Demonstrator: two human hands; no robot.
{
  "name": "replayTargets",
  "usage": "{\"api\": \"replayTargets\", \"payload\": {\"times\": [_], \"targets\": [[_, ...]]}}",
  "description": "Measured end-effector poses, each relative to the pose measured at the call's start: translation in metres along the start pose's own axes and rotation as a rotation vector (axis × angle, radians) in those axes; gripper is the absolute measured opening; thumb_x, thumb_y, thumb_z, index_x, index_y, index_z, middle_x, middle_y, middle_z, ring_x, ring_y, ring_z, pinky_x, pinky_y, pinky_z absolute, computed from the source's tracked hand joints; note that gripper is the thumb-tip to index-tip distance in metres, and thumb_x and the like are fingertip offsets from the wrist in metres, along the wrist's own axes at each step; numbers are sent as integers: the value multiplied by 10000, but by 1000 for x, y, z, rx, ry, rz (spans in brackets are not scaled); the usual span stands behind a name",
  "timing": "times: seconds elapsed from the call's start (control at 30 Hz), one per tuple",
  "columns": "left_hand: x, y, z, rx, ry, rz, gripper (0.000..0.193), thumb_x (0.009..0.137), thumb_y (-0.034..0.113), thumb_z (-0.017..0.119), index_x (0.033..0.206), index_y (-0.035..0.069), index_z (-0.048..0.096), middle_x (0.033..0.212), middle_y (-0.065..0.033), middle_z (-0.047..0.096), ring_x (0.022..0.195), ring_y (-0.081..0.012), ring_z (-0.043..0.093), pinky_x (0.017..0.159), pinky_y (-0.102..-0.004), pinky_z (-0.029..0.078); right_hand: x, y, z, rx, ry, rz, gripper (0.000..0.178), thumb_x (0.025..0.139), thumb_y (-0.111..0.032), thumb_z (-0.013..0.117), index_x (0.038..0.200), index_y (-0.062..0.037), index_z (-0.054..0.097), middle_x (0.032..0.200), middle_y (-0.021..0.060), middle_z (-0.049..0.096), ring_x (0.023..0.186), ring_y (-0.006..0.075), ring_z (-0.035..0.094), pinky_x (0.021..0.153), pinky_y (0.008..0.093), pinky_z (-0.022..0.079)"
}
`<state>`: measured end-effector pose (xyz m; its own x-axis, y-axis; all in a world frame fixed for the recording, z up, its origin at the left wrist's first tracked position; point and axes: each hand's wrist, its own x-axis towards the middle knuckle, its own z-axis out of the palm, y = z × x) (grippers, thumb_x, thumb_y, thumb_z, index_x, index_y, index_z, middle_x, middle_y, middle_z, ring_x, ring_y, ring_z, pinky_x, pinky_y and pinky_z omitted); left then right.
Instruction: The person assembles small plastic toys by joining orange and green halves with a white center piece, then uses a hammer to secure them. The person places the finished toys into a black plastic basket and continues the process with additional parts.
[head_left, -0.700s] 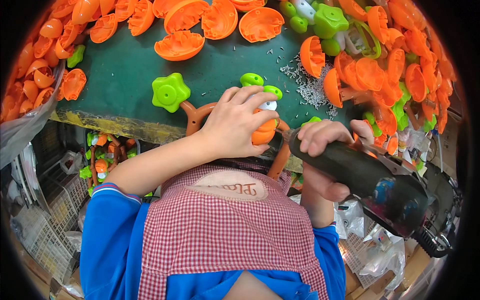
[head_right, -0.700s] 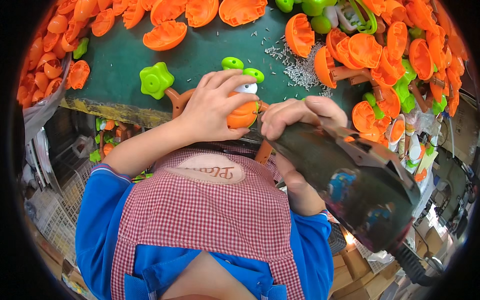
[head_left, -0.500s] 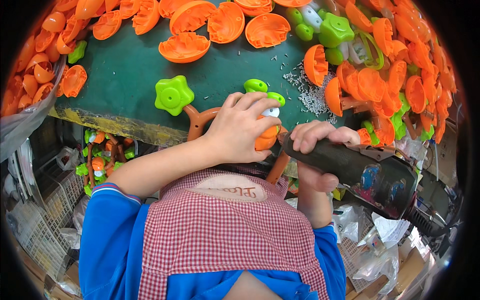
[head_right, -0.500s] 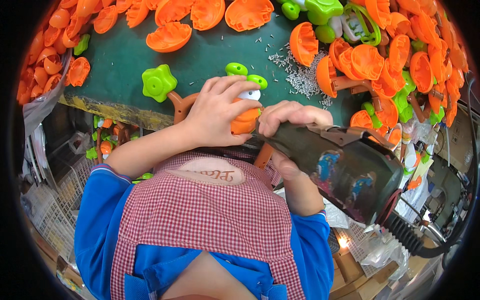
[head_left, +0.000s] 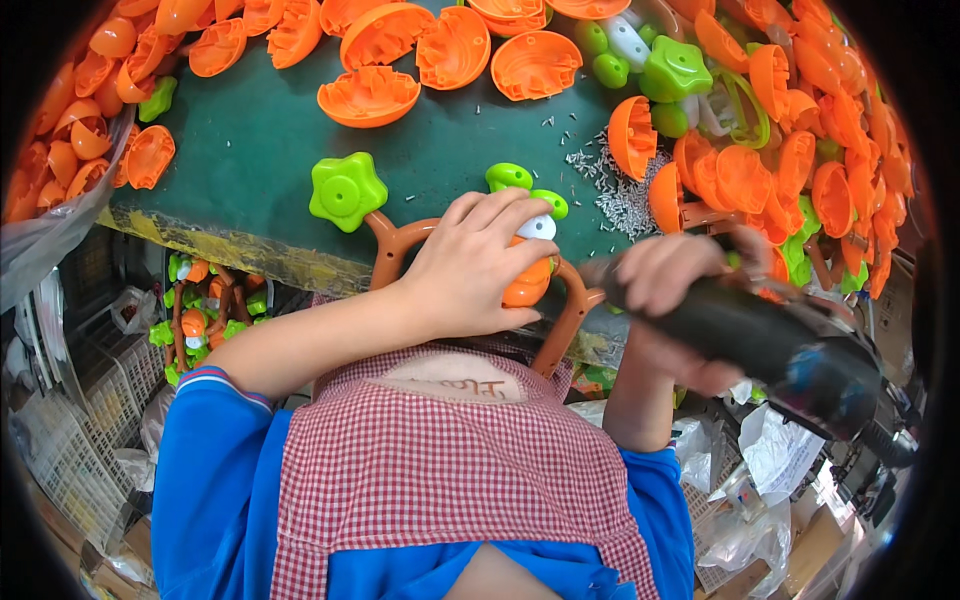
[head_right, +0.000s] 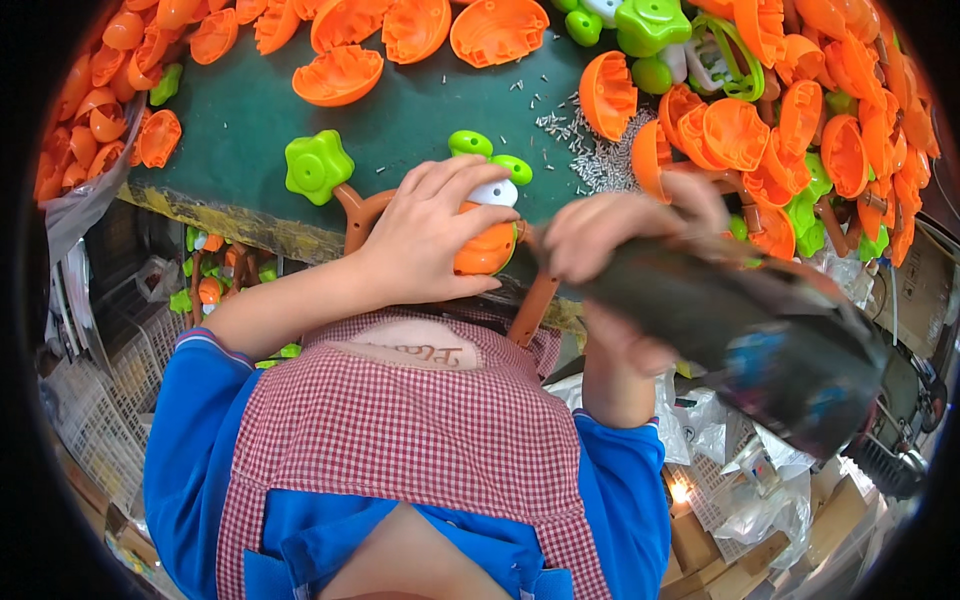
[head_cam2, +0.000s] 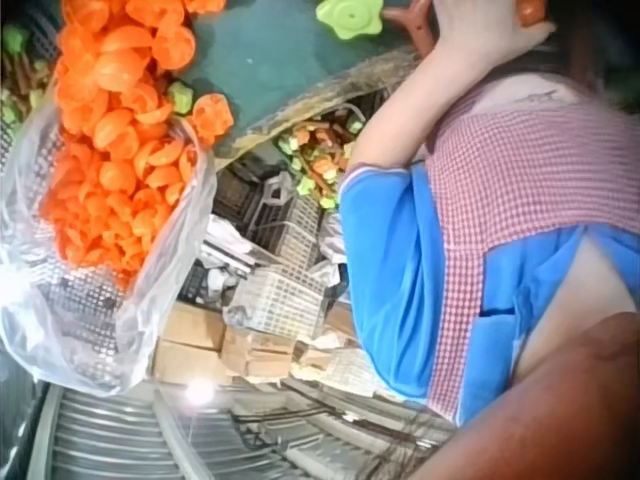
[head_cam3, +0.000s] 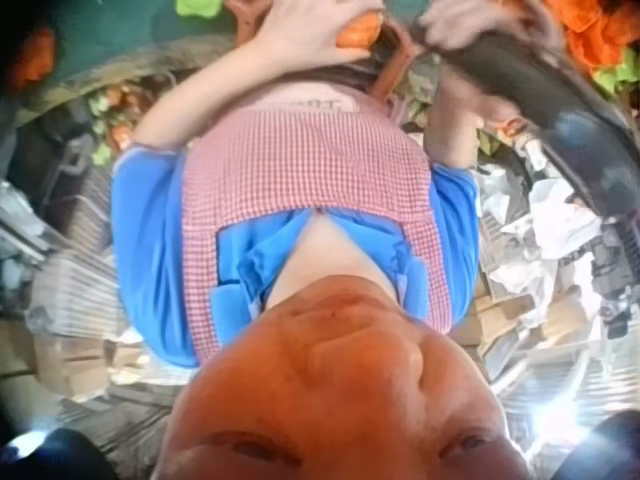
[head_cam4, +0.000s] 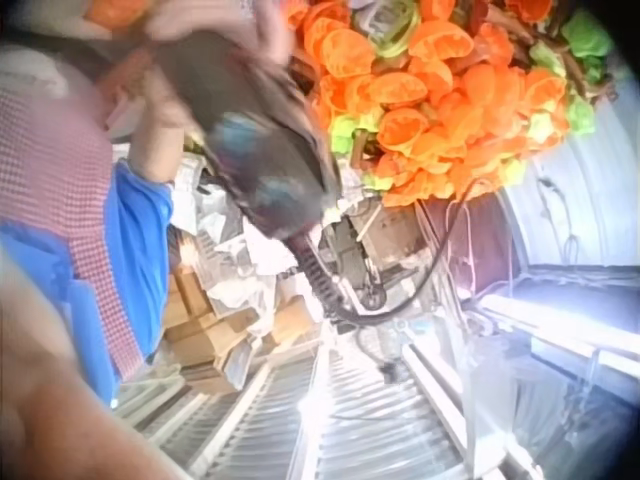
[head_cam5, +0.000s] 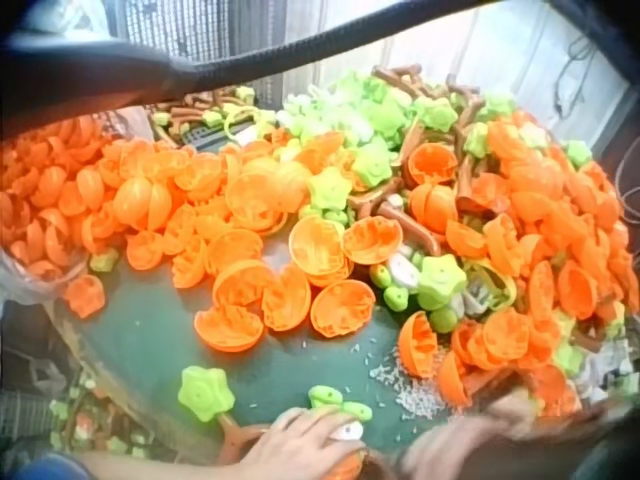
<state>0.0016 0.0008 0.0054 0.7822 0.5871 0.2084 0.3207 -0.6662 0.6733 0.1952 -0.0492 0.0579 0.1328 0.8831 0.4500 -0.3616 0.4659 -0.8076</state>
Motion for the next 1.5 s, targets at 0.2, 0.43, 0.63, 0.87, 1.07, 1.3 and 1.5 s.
{"api": "replayTargets", "payload": {"times": [0.2,0.43,0.63,0.87,1.07,1.3,1.5], "targets": [[5,0,-3,-65,-29,39,441,746,395,747,1059,94,667,1255,-99,567,1216,-329,482,1013,-478,370,5,49,-38,-223,288,-40,887,810,-522,734,1381,-5,296,807,117,569,730,217,580,704,377,501],[48,-9,2,31,228,107,205,719,229,763,877,115,701,903,6,664,921,-179,596,857,-362,430,15,-1,-23,-57,127,-215,919,834,-696,575,1430,-61,281,806,97,564,695,219,553,694,397,476],[56,-11,7,149,159,304,153,703,222,770,787,130,681,787,42,631,850,-144,582,836,-342,423,7,-14,-9,-39,148,-219,951,824,-709,578,1456,-74,259,808,82,554,699,208,550,707,388,471],[30,-4,3,-181,202,260,170,686,215,794,750,116,671,767,25,634,786,-167,593,758,-347,462,0,-23,11,42,90,-172,938,832,-681,600,1474,-96,245,832,82,553,701,212,551,713,388,470],[3,3,-15,48,119,230,407,612,238,827,978,110,704,1049,-36,656,1027,-246,591,862,-402,462,-13,-18,35,-9,193,-130,956,812,-703,609,1467,-98,264,809,81,565,688,207,559,702,385,478],[-18,-18,-16,-55,-61,66,734,529,248,871,1225,213,643,1413,-18,513,1307,-361,455,1019,-434,474,-23,-20,58,-52,57,-71,1000,776,-661,689,1461,-67,267,809,107,589,714,218,573,713,392,482],[-19,-18,-13,-18,-70,62,671,575,290,868,1206,237,647,1394,-5,510,1297,-343,455,968,-438,509,-32,-16,67,-126,-36,13,908,800,-542,735,1425,-53,292,818,116,590,753,237,583,733,404,484]]}}
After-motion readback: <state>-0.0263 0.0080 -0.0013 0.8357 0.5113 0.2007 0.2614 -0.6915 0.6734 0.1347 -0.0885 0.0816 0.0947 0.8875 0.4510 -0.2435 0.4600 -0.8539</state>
